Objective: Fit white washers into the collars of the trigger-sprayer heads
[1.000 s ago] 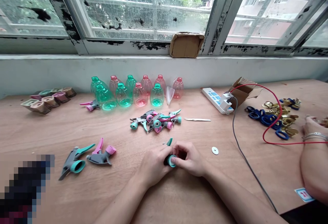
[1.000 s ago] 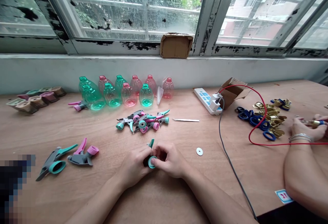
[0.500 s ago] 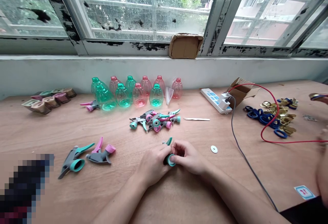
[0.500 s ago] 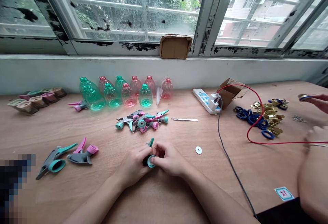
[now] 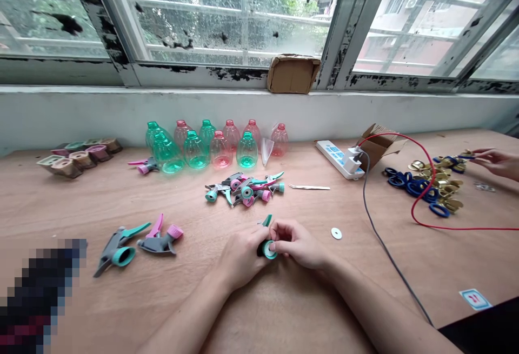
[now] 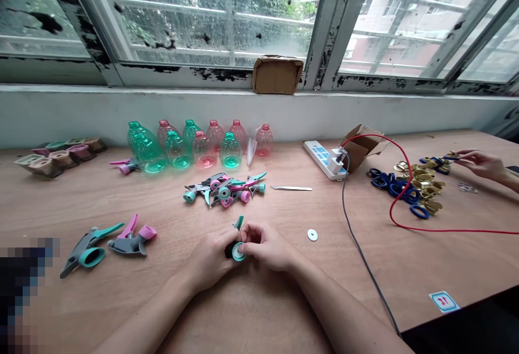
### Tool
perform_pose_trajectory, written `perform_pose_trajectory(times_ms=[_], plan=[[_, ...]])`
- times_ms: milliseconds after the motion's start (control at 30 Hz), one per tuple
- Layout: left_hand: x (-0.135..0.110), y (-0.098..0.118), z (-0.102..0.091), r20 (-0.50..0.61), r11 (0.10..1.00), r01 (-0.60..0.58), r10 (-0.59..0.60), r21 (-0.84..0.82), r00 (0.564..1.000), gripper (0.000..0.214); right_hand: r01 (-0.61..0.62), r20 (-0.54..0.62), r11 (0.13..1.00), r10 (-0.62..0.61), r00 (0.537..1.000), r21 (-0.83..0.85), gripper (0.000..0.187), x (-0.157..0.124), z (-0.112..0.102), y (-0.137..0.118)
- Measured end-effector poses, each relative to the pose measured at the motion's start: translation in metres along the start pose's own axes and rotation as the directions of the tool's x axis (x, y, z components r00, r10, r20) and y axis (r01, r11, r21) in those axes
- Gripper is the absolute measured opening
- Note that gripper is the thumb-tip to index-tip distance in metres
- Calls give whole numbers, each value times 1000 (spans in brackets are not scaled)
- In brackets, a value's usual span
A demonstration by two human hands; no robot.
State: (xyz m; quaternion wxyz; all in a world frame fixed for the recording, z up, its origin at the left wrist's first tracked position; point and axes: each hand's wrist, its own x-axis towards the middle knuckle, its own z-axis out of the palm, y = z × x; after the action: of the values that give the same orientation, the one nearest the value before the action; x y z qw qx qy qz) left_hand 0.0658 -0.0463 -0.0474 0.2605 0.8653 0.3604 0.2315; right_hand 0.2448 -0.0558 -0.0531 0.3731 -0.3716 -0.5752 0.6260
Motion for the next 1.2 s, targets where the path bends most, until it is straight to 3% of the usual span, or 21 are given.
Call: perform_pose_trajectory(times_ms=[333,533,900,1200], plan=[[0,0,1,-9,1000,2,-2,-3,1000,9,2,-16,1000,-2,1000,-21,16,0,0,0],[0,-2,1,5,1000,13,-13,16,1000,8,108,-49,976,-119,992,-188,13,-1,3,1],[-1,-2,2,-9,999,23,-23,22,1000,8,144,-116,923,-197,973,-356,8,-3,5,1],[-1,-2,2,4,999,20,-20,44,1000,9,106,-177,934,-175,969,-341,6,-3,4,5]])
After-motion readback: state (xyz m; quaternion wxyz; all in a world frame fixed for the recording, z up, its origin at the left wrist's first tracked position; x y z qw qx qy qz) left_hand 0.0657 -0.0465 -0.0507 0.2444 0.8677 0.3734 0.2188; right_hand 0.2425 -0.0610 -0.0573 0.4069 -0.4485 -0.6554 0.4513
